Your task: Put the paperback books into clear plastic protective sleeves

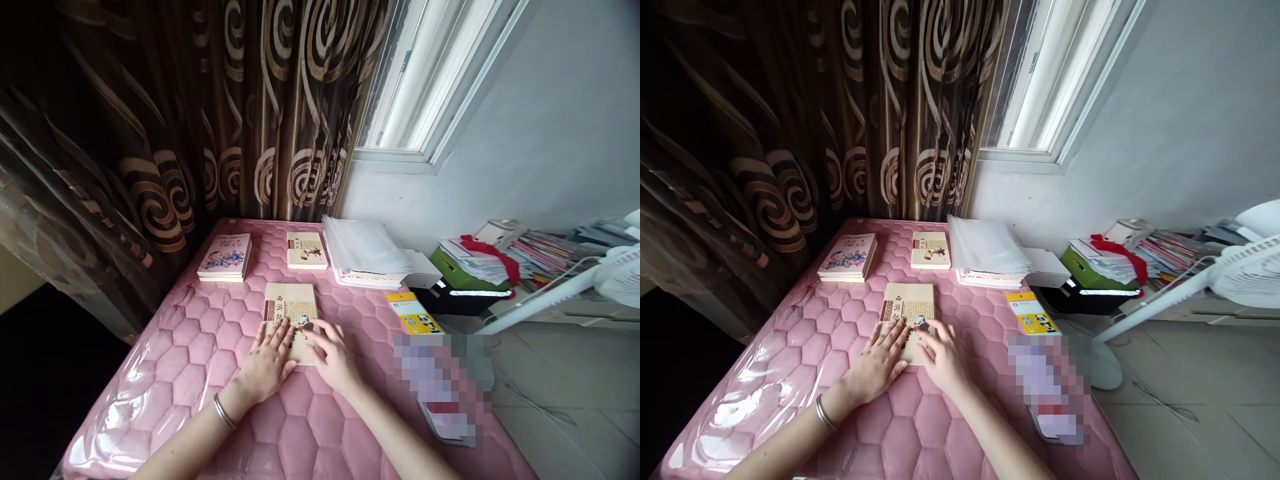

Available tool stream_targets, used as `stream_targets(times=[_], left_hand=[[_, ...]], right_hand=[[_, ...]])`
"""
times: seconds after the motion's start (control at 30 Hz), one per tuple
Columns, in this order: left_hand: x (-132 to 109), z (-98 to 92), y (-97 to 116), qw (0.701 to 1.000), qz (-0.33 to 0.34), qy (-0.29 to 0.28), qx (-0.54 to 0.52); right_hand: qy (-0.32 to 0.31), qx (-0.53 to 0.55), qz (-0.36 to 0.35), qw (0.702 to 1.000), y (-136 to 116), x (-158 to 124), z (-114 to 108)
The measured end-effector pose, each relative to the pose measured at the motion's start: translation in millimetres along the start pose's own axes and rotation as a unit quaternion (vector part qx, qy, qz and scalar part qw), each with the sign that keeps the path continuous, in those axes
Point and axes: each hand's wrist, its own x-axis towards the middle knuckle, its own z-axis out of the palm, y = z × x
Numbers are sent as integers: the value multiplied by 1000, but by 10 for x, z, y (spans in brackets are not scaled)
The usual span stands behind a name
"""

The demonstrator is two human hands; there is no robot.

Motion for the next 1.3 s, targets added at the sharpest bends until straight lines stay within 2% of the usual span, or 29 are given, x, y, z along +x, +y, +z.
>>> stream_targets(times=[0.07,0.17,0.43,0.57,0.7,0.8,0.97,1.1,1.2,1.3], left_hand=[[-62,-10,38,1000,12,4,22],[-156,-27,11,999,3,2,54],[-408,-141,-412,997,47,-8,66],[-413,-111,-493,998,41,-7,44],[-395,-117,-490,999,27,-28,24],[-390,-189,-441,999,6,-37,5],[-273,-338,-149,999,-26,12,-32],[-137,-346,57,998,-15,43,-51],[-169,-331,-1,997,-6,47,-52],[-314,-335,-173,997,-31,43,-47]], right_hand=[[-30,-29,-48,998,-83,-84,-14],[-45,-66,-73,994,-109,-142,-38],[-63,-101,-124,985,139,-187,-212],[-73,-112,-125,983,196,-222,-252],[-83,-109,-124,983,237,-244,-277],[-82,-107,-117,984,202,-258,-298],[-24,-93,-69,993,-141,-201,-159],[-7,-79,-81,994,-389,-88,90],[-15,-79,-89,993,-334,-90,136],[-21,-91,-82,992,-138,-195,-4]])
